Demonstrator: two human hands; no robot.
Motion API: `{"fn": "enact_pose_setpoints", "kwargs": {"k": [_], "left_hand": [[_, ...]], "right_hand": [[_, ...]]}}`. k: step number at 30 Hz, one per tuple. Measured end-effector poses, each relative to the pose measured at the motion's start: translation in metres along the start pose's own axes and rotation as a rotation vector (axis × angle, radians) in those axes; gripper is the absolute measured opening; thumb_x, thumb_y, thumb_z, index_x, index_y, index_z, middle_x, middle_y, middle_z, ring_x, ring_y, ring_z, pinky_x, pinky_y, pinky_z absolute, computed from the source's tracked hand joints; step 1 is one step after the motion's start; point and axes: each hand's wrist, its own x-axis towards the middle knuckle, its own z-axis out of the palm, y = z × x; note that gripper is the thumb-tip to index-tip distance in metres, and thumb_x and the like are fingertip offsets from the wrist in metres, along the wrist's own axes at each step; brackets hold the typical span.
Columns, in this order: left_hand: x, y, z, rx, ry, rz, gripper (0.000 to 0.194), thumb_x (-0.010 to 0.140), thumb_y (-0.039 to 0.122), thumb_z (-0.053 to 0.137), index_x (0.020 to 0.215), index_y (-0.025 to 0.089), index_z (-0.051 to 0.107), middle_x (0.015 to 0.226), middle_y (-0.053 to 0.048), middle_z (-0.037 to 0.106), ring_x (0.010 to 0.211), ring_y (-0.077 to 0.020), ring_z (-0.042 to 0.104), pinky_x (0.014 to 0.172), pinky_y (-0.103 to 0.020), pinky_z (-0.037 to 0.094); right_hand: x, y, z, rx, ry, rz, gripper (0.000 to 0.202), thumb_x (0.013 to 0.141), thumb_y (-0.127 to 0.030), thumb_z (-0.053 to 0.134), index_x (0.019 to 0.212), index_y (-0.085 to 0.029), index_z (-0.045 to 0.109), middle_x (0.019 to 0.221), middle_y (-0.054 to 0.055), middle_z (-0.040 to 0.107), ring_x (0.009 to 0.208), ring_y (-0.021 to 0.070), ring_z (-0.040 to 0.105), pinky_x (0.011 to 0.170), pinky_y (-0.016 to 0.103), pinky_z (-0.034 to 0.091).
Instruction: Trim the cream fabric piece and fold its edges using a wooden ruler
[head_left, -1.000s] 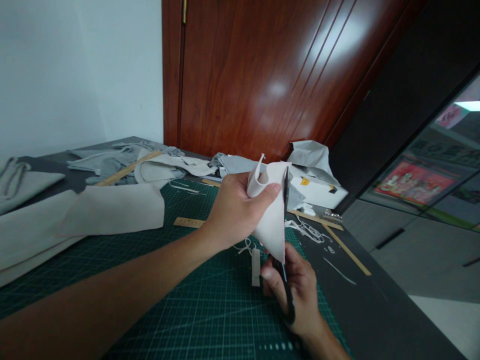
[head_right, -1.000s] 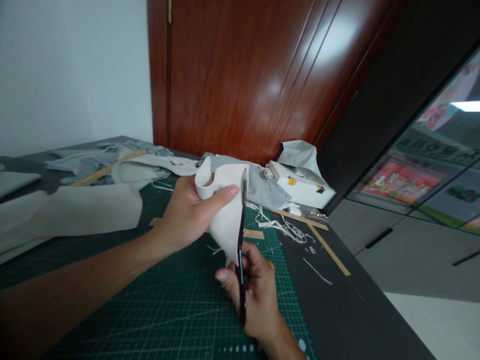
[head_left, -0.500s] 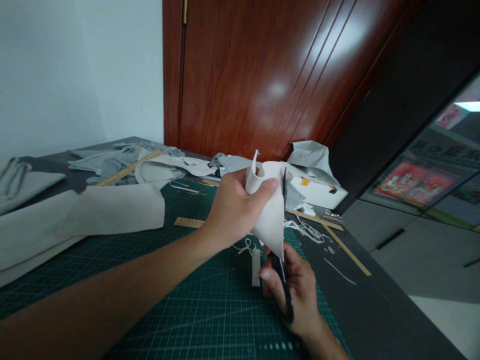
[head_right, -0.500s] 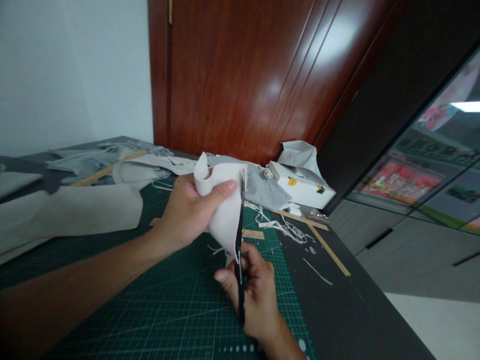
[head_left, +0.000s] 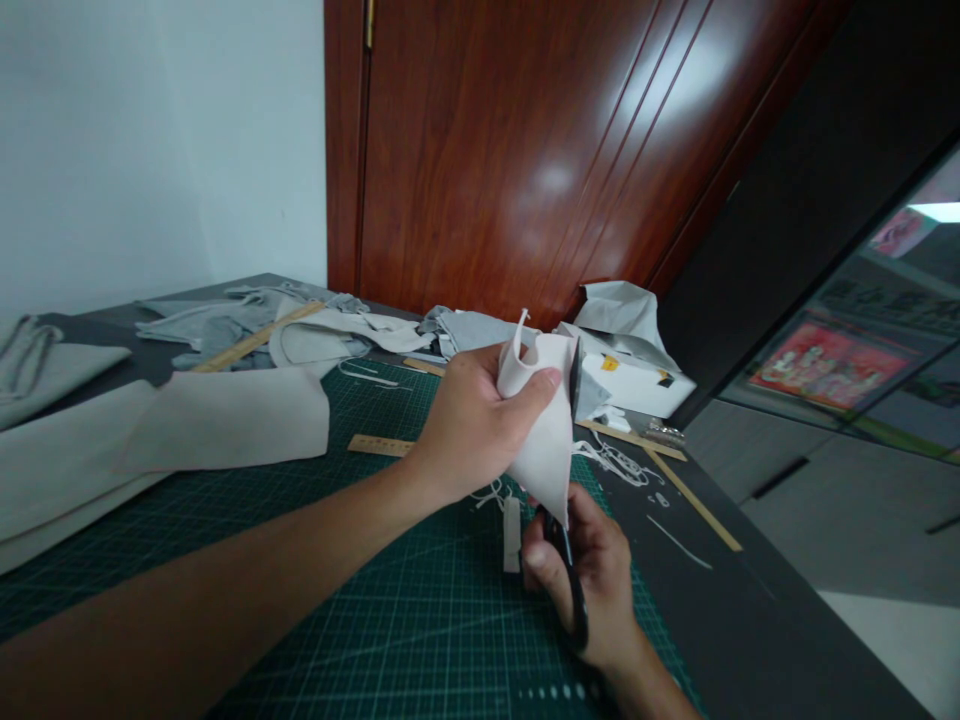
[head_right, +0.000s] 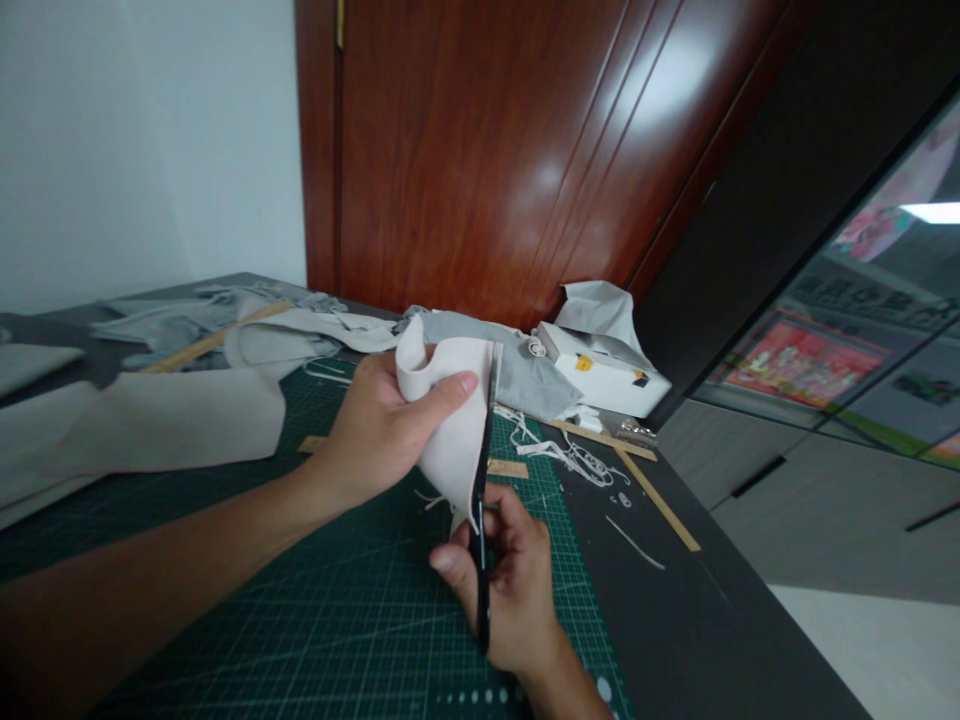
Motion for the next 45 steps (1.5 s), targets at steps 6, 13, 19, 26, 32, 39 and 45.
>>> {"fn": "enact_pose_setpoints", "kwargs": {"k": [6, 13, 19, 26, 32, 39, 45], "left_hand": [[-0.001, 0.000, 0.001, 0.005, -0.017, -0.013, 0.018, 0.090, 0.029, 0.070, 0.079, 0.016, 0.073, 0.068, 0.001, 0.066, 0.063, -0.0139, 0.057, 0.058, -0.027, 0.043], [-0.002, 0.000, 0.002, -0.003, -0.032, -0.033, 0.017, 0.090, 0.029, 0.069, 0.084, 0.014, 0.075, 0.070, 0.001, 0.067, 0.062, -0.0137, 0.057, 0.057, -0.027, 0.043], [-0.002, -0.001, 0.002, 0.003, -0.032, -0.022, 0.017, 0.091, 0.028, 0.069, 0.084, 0.014, 0.074, 0.070, 0.001, 0.067, 0.064, -0.0136, 0.057, 0.058, -0.027, 0.043], [-0.001, 0.000, 0.001, 0.012, -0.038, -0.013, 0.018, 0.091, 0.028, 0.068, 0.081, 0.014, 0.073, 0.069, 0.001, 0.065, 0.064, -0.0132, 0.055, 0.059, -0.027, 0.042], [-0.002, 0.000, 0.001, 0.001, -0.031, -0.015, 0.017, 0.091, 0.029, 0.068, 0.081, 0.015, 0.072, 0.070, 0.001, 0.066, 0.065, -0.0136, 0.057, 0.059, -0.027, 0.043], [-0.001, -0.001, 0.001, 0.013, -0.028, -0.013, 0.018, 0.090, 0.028, 0.068, 0.078, 0.016, 0.071, 0.068, 0.002, 0.065, 0.064, -0.0135, 0.056, 0.059, -0.027, 0.042], [-0.001, -0.001, 0.001, 0.007, -0.021, -0.006, 0.017, 0.090, 0.028, 0.069, 0.081, 0.015, 0.072, 0.068, 0.002, 0.065, 0.063, -0.0137, 0.055, 0.059, -0.028, 0.042]], "right_hand": [[0.000, 0.000, 0.000, 0.007, 0.011, -0.005, 0.044, 0.093, -0.060, 0.078, 0.110, -0.022, 0.066, 0.063, -0.006, 0.060, 0.048, 0.0116, 0.050, 0.045, 0.023, 0.039], [-0.001, 0.000, 0.001, 0.036, 0.010, 0.017, 0.043, 0.091, -0.060, 0.079, 0.109, -0.024, 0.065, 0.064, -0.006, 0.059, 0.049, 0.0108, 0.050, 0.046, 0.022, 0.038], [0.000, -0.002, -0.001, 0.013, -0.004, 0.030, 0.039, 0.092, -0.056, 0.080, 0.108, -0.024, 0.065, 0.062, -0.006, 0.058, 0.047, 0.0112, 0.049, 0.045, 0.022, 0.038], [0.002, -0.007, -0.001, -0.035, -0.005, 0.002, 0.031, 0.093, -0.049, 0.080, 0.105, -0.023, 0.066, 0.061, -0.007, 0.060, 0.047, 0.0109, 0.053, 0.046, 0.021, 0.042], [0.004, -0.009, 0.000, -0.074, -0.002, -0.018, 0.026, 0.095, -0.045, 0.078, 0.100, -0.023, 0.065, 0.058, -0.007, 0.060, 0.045, 0.0111, 0.053, 0.045, 0.021, 0.043], [0.005, -0.011, -0.001, -0.100, 0.001, -0.027, 0.024, 0.095, -0.043, 0.077, 0.101, -0.023, 0.066, 0.058, -0.008, 0.060, 0.045, 0.0108, 0.053, 0.044, 0.020, 0.043], [0.003, -0.009, -0.001, -0.112, 0.009, -0.021, 0.024, 0.094, -0.041, 0.078, 0.105, -0.023, 0.067, 0.057, -0.008, 0.060, 0.044, 0.0103, 0.053, 0.044, 0.020, 0.042]]}}
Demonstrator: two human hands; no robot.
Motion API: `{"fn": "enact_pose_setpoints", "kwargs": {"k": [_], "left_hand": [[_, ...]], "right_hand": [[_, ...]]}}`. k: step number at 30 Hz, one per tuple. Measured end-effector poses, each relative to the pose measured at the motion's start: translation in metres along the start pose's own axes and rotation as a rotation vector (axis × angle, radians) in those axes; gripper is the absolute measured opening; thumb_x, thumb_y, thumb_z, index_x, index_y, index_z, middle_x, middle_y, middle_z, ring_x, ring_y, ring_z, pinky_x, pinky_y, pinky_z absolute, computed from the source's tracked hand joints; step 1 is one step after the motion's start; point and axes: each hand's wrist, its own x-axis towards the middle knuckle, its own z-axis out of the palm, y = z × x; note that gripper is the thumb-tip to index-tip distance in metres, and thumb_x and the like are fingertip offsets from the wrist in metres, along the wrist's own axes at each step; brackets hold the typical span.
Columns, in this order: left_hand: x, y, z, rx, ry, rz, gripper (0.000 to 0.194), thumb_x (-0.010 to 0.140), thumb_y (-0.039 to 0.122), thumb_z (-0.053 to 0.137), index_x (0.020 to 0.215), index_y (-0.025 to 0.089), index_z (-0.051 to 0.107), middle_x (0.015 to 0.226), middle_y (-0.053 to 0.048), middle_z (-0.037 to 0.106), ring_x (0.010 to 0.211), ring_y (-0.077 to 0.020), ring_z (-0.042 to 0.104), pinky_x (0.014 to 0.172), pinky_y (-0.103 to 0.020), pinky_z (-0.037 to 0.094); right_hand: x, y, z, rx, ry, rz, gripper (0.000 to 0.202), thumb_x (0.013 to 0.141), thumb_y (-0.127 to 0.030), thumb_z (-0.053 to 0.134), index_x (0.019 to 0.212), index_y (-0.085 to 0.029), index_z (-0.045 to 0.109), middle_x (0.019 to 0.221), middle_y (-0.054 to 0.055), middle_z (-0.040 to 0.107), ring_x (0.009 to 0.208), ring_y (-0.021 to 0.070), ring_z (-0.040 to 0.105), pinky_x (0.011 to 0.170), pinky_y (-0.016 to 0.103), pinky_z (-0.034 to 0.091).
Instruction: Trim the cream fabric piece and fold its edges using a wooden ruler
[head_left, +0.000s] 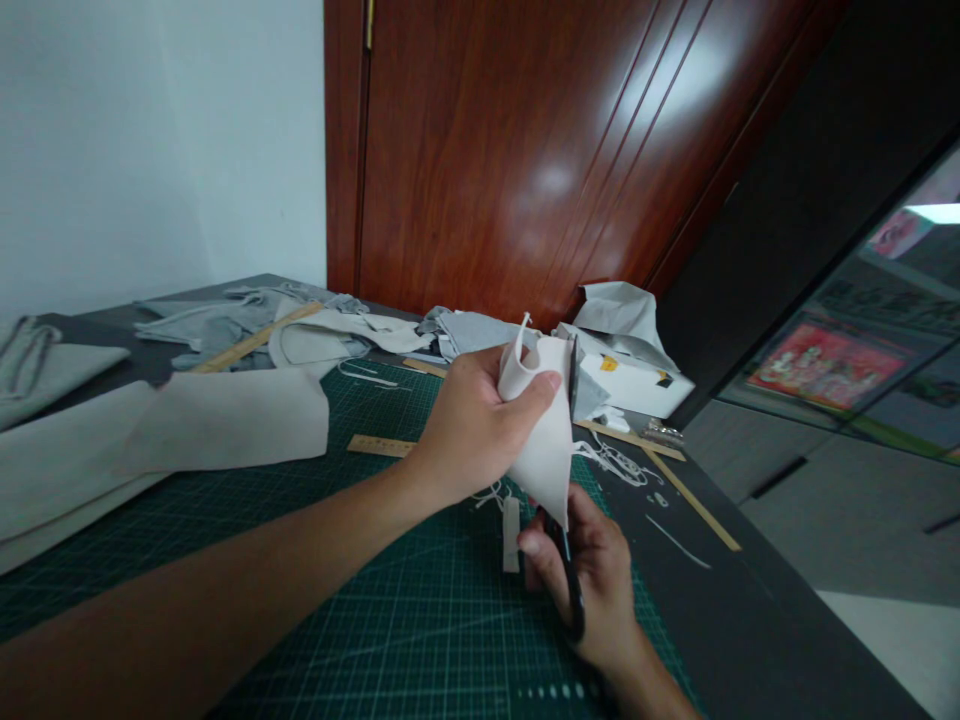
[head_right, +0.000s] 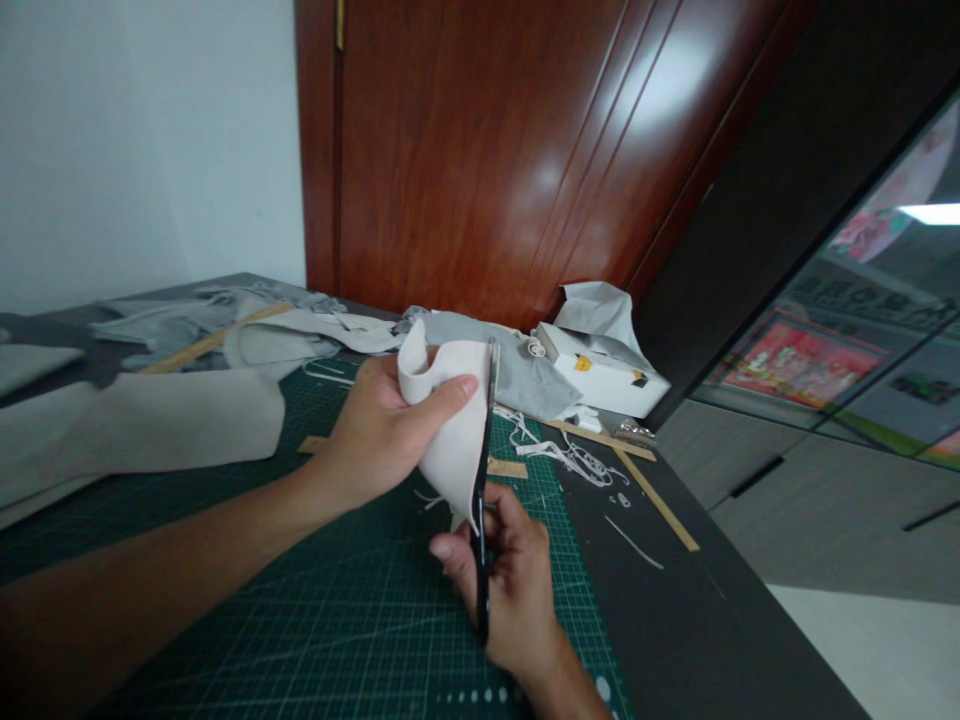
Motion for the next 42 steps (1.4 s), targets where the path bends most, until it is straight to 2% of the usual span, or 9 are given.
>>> {"fn": "enact_pose_setpoints", "kwargs": {"k": [10, 17, 23, 35, 39, 42], "left_hand": [[0.000, 0.001, 0.000, 0.027, -0.014, -0.005, 0.017, 0.090, 0.030, 0.068, 0.083, 0.015, 0.073, 0.072, 0.000, 0.068, 0.065, -0.0146, 0.057, 0.060, -0.028, 0.044], [-0.002, 0.002, 0.001, 0.046, -0.060, -0.025, 0.018, 0.091, 0.029, 0.067, 0.077, 0.017, 0.069, 0.070, 0.001, 0.066, 0.064, -0.0138, 0.056, 0.059, -0.026, 0.042], [-0.002, 0.003, 0.002, 0.035, -0.074, -0.021, 0.019, 0.091, 0.028, 0.066, 0.076, 0.017, 0.066, 0.069, 0.002, 0.064, 0.064, -0.0129, 0.054, 0.060, -0.025, 0.041], [-0.002, 0.001, 0.000, 0.038, -0.070, -0.017, 0.018, 0.091, 0.029, 0.066, 0.082, 0.016, 0.073, 0.073, 0.000, 0.069, 0.066, -0.0140, 0.057, 0.061, -0.027, 0.043], [0.000, -0.003, 0.001, -0.003, -0.043, -0.064, 0.018, 0.089, 0.032, 0.071, 0.086, 0.015, 0.075, 0.078, -0.002, 0.074, 0.069, -0.0156, 0.062, 0.063, -0.028, 0.048], [-0.002, -0.009, -0.002, -0.083, -0.070, -0.222, 0.020, 0.084, 0.035, 0.077, 0.090, 0.015, 0.077, 0.085, -0.005, 0.078, 0.071, -0.0180, 0.067, 0.062, -0.028, 0.051]], "right_hand": [[0.001, 0.001, 0.002, 0.073, 0.012, 0.009, 0.026, 0.092, -0.041, 0.081, 0.105, -0.023, 0.067, 0.059, -0.008, 0.060, 0.044, 0.0100, 0.053, 0.043, 0.020, 0.043], [0.001, 0.000, 0.002, 0.107, 0.019, 0.026, 0.029, 0.090, -0.042, 0.082, 0.104, -0.023, 0.066, 0.059, -0.007, 0.061, 0.043, 0.0112, 0.052, 0.041, 0.021, 0.041], [0.001, -0.001, 0.002, 0.072, 0.031, 0.026, 0.023, 0.092, -0.039, 0.079, 0.101, -0.023, 0.066, 0.057, -0.007, 0.061, 0.043, 0.0118, 0.053, 0.042, 0.022, 0.045], [0.002, -0.003, 0.003, 0.029, 0.041, 0.053, 0.025, 0.094, -0.041, 0.078, 0.103, -0.022, 0.066, 0.052, -0.007, 0.063, 0.039, 0.0126, 0.056, 0.039, 0.021, 0.046], [0.004, 0.000, 0.004, 0.088, 0.083, 0.129, 0.034, 0.089, -0.048, 0.083, 0.101, -0.022, 0.066, 0.055, -0.006, 0.065, 0.038, 0.0127, 0.056, 0.037, 0.022, 0.047], [0.008, 0.006, 0.000, 0.155, 0.149, 0.180, 0.041, 0.087, -0.056, 0.083, 0.098, -0.022, 0.063, 0.055, -0.006, 0.064, 0.037, 0.0119, 0.055, 0.036, 0.021, 0.046]]}}
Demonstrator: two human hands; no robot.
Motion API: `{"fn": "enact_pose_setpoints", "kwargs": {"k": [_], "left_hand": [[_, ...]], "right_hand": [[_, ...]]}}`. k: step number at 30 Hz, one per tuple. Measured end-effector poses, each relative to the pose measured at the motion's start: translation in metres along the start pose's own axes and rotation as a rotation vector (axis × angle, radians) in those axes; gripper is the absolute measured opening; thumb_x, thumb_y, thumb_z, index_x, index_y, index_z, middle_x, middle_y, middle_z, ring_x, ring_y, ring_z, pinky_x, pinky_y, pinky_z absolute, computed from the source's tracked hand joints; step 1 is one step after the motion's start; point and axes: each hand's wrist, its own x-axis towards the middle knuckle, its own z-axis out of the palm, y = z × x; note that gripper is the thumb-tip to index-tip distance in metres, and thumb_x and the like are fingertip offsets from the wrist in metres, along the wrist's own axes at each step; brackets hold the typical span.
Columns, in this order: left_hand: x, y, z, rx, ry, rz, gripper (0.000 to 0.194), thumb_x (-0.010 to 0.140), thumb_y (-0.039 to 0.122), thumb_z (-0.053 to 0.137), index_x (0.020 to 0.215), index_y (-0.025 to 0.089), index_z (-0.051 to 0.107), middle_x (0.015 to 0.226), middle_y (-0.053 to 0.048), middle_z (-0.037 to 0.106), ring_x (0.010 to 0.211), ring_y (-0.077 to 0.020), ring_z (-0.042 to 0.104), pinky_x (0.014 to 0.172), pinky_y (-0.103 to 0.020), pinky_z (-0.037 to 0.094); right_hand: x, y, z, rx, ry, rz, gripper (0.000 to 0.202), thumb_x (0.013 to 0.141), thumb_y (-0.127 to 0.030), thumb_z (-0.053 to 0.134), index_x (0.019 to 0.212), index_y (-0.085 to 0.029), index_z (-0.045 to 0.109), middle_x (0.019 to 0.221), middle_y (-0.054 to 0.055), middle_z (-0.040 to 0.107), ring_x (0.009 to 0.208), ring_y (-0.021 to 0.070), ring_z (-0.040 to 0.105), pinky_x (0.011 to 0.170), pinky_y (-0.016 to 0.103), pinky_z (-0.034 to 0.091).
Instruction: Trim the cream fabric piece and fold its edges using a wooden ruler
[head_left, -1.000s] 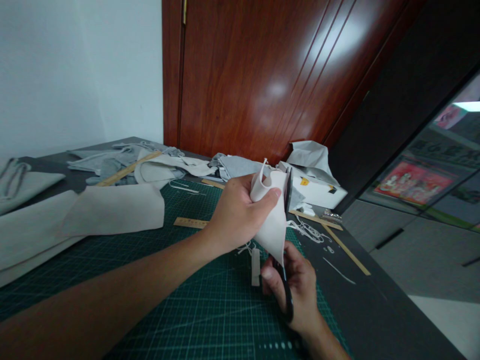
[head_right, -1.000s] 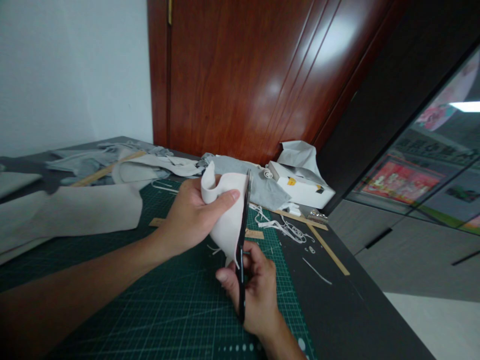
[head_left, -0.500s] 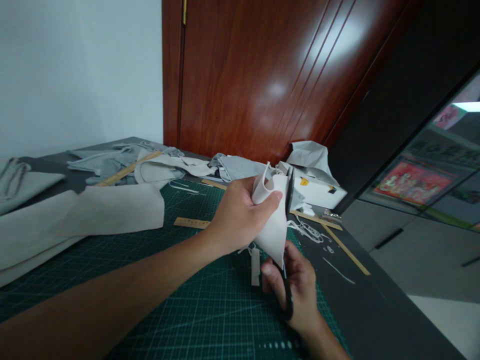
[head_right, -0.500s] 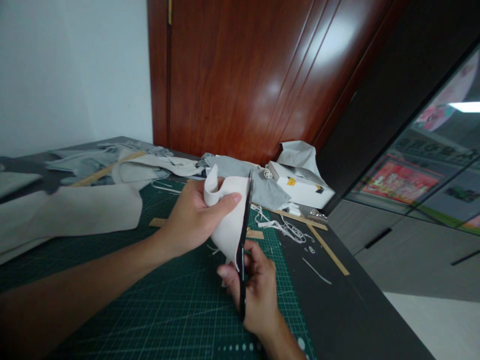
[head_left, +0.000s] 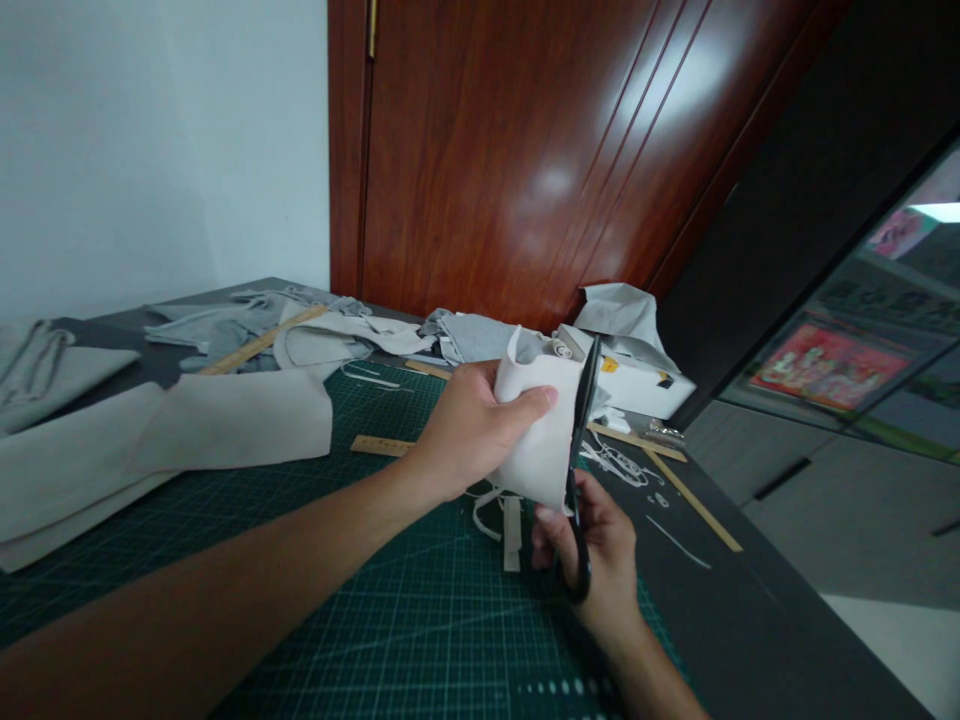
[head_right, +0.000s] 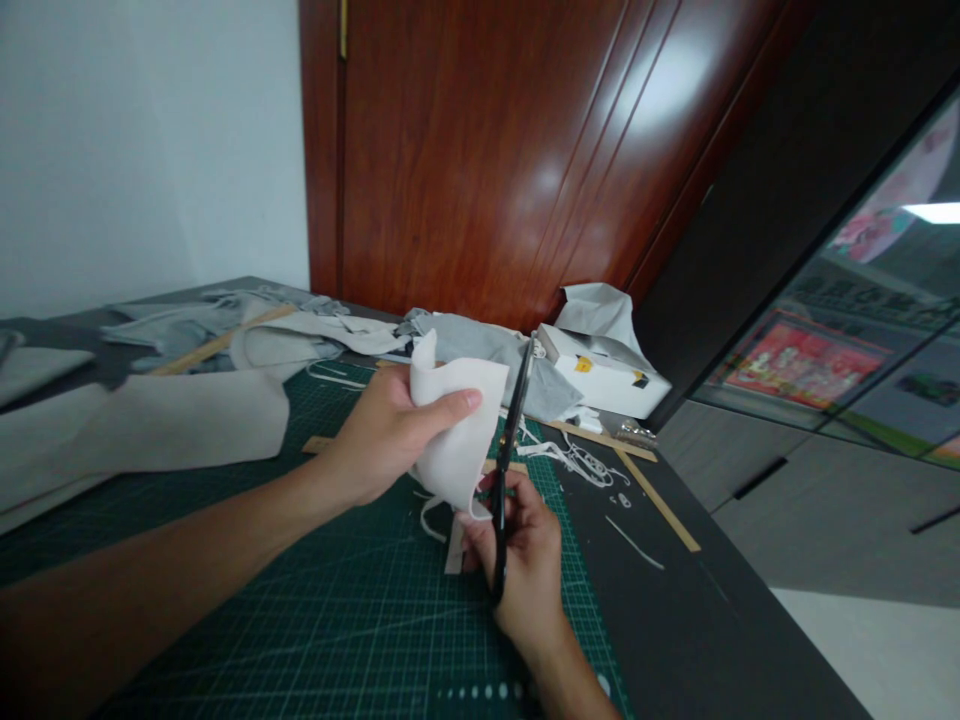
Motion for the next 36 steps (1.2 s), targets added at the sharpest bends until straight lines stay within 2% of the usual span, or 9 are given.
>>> {"fn": "enact_pose_setpoints", "kwargs": {"k": [5, 7, 9, 12, 16, 20, 24, 31, 36], "left_hand": [[-0.013, -0.014, -0.012, -0.080, -0.250, -0.432, 0.030, 0.074, 0.027, 0.084, 0.099, 0.012, 0.076, 0.096, -0.013, 0.081, 0.078, -0.0240, 0.074, 0.064, -0.032, 0.057], [-0.019, -0.020, -0.015, -0.054, -0.341, -0.535, 0.032, 0.074, 0.026, 0.085, 0.100, 0.011, 0.076, 0.099, -0.015, 0.081, 0.082, -0.0262, 0.076, 0.066, -0.033, 0.058], [-0.024, -0.024, -0.015, -0.025, -0.390, -0.557, 0.033, 0.074, 0.026, 0.085, 0.102, 0.011, 0.076, 0.101, -0.016, 0.081, 0.083, -0.0261, 0.077, 0.065, -0.031, 0.057], [-0.027, -0.026, -0.016, -0.060, -0.454, -0.559, 0.034, 0.072, 0.025, 0.088, 0.101, 0.011, 0.075, 0.102, -0.015, 0.082, 0.084, -0.0248, 0.077, 0.066, -0.029, 0.056], [-0.024, -0.025, -0.030, -0.205, -0.586, -0.647, 0.040, 0.071, 0.027, 0.094, 0.105, 0.013, 0.077, 0.105, -0.015, 0.083, 0.083, -0.0250, 0.079, 0.071, -0.032, 0.060], [-0.016, -0.027, -0.050, -0.277, -0.545, -0.696, 0.042, 0.069, 0.023, 0.096, 0.107, 0.015, 0.080, 0.108, -0.014, 0.083, 0.085, -0.0242, 0.080, 0.077, -0.033, 0.062], [-0.008, -0.034, -0.064, -0.279, -0.505, -0.699, 0.038, 0.073, 0.025, 0.096, 0.105, 0.012, 0.081, 0.103, -0.015, 0.083, 0.081, -0.0226, 0.079, 0.075, -0.031, 0.061], [-0.002, -0.042, -0.073, -0.407, -0.436, -0.631, 0.038, 0.087, 0.020, 0.082, 0.124, 0.013, 0.076, 0.118, -0.016, 0.080, 0.099, -0.0239, 0.078, 0.091, -0.035, 0.060], [-0.003, -0.043, -0.072, -0.408, -0.403, -0.586, 0.031, 0.088, 0.017, 0.077, 0.119, 0.013, 0.077, 0.115, -0.015, 0.080, 0.101, -0.0231, 0.077, 0.092, -0.034, 0.060]], "right_hand": [[0.013, 0.007, -0.014, 0.127, 0.062, 0.038, 0.045, 0.093, -0.064, 0.074, 0.098, -0.020, 0.063, 0.055, -0.006, 0.062, 0.040, 0.0108, 0.053, 0.042, 0.022, 0.044], [0.016, 0.008, -0.019, 0.184, 0.075, 0.067, 0.048, 0.092, -0.066, 0.075, 0.098, -0.020, 0.063, 0.053, -0.006, 0.061, 0.041, 0.0109, 0.053, 0.044, 0.022, 0.044], [0.019, 0.007, -0.021, 0.214, 0.064, 0.105, 0.053, 0.082, -0.065, 0.085, 0.098, -0.020, 0.064, 0.051, -0.007, 0.062, 0.041, 0.0111, 0.053, 0.045, 0.023, 0.044], [0.021, 0.003, -0.020, 0.231, 0.037, 0.173, 0.056, 0.061, -0.047, 0.102, 0.094, -0.020, 0.065, 0.057, -0.007, 0.066, 0.041, 0.0107, 0.054, 0.043, 0.024, 0.045], [0.022, -0.001, -0.018, 0.265, 0.073, 0.222, 0.053, 0.057, -0.035, 0.102, 0.092, -0.020, 0.066, 0.063, -0.007, 0.068, 0.042, 0.0094, 0.051, 0.041, 0.023, 0.044], [0.023, 0.000, -0.018, 0.299, 0.131, 0.225, 0.051, 0.059, -0.035, 0.101, 0.092, -0.020, 0.066, 0.058, -0.010, 0.061, 0.041, 0.0076, 0.046, 0.041, 0.022, 0.043], [0.024, 0.003, -0.019, 0.324, 0.167, 0.226, 0.049, 0.059, -0.035, 0.101, 0.090, -0.020, 0.066, 0.052, -0.012, 0.053, 0.041, 0.0077, 0.044, 0.041, 0.022, 0.041], [0.023, 0.008, -0.020, 0.328, 0.198, 0.212, 0.044, 0.065, -0.035, 0.099, 0.090, -0.019, 0.067, 0.051, -0.010, 0.055, 0.044, 0.0096, 0.048, 0.045, 0.023, 0.043], [0.022, 0.009, -0.022, 0.338, 0.216, 0.212, 0.040, 0.065, -0.035, 0.099, 0.084, -0.017, 0.069, 0.054, -0.008, 0.056, 0.046, 0.0082, 0.049, 0.045, 0.020, 0.043]]}}
